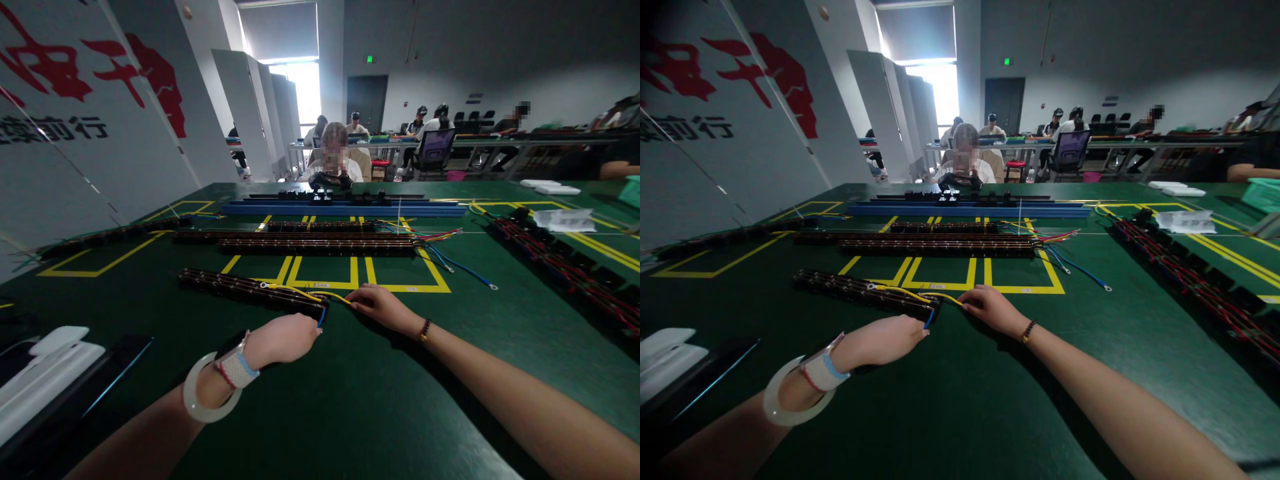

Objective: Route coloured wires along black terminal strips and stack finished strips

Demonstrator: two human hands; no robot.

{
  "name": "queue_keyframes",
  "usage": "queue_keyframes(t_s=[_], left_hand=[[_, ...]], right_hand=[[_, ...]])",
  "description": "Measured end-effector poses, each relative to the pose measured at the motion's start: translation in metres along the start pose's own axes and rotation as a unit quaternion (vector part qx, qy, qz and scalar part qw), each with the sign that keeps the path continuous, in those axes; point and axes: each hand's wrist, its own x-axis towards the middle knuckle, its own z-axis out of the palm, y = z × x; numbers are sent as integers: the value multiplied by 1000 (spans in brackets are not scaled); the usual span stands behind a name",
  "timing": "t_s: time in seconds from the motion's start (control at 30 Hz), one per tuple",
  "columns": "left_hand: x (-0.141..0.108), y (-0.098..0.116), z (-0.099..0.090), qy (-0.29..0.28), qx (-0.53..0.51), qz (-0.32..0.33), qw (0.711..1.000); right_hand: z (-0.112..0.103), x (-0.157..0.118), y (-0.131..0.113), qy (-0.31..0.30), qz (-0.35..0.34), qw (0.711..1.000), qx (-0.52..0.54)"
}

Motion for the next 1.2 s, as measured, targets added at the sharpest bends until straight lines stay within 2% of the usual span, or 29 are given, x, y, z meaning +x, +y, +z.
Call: queue_keyframes(t_s=[0.1, 0.17, 0.33, 0.53, 0.77, 0.8, 0.87, 0.97, 1.0, 1.07, 1.13, 1.2], left_hand=[[-3, 2, 2, 36, 152, -18, 987], [-6, 5, 3, 48, 195, -16, 979], [-17, 9, -4, 51, 184, -26, 981], [-26, 9, -15, 161, 226, -78, 958], [-28, 22, -17, 222, 232, -148, 936], [-26, 21, -18, 227, 218, -148, 938], [-20, 15, -21, 227, 156, -106, 955], [-5, 0, -29, 177, -30, -14, 984], [0, -5, -30, 159, -102, 6, 982], [10, -10, -31, 159, -227, 48, 960], [16, -9, -27, 177, -275, 70, 942], [18, -4, -20, 178, -265, 91, 943]], right_hand=[[-1, 0, -3, -3, 2, 1000, 2], [-1, 0, -3, -5, 2, 1000, 0], [0, 1, 0, -5, 5, 1000, -2], [1, 1, 3, -7, 4, 1000, -3], [0, 0, 1, -14, 2, 1000, 4], [-1, 0, 1, -13, 2, 1000, 5], [-1, 0, -1, -12, 4, 1000, 3], [-1, 0, -2, -10, 3, 1000, -6], [-1, 0, -2, -10, 1, 1000, -8], [-1, 0, -3, -9, -1, 1000, -11], [0, 1, -3, -7, -2, 1000, -13], [0, 1, -2, -7, 0, 1000, -11]])
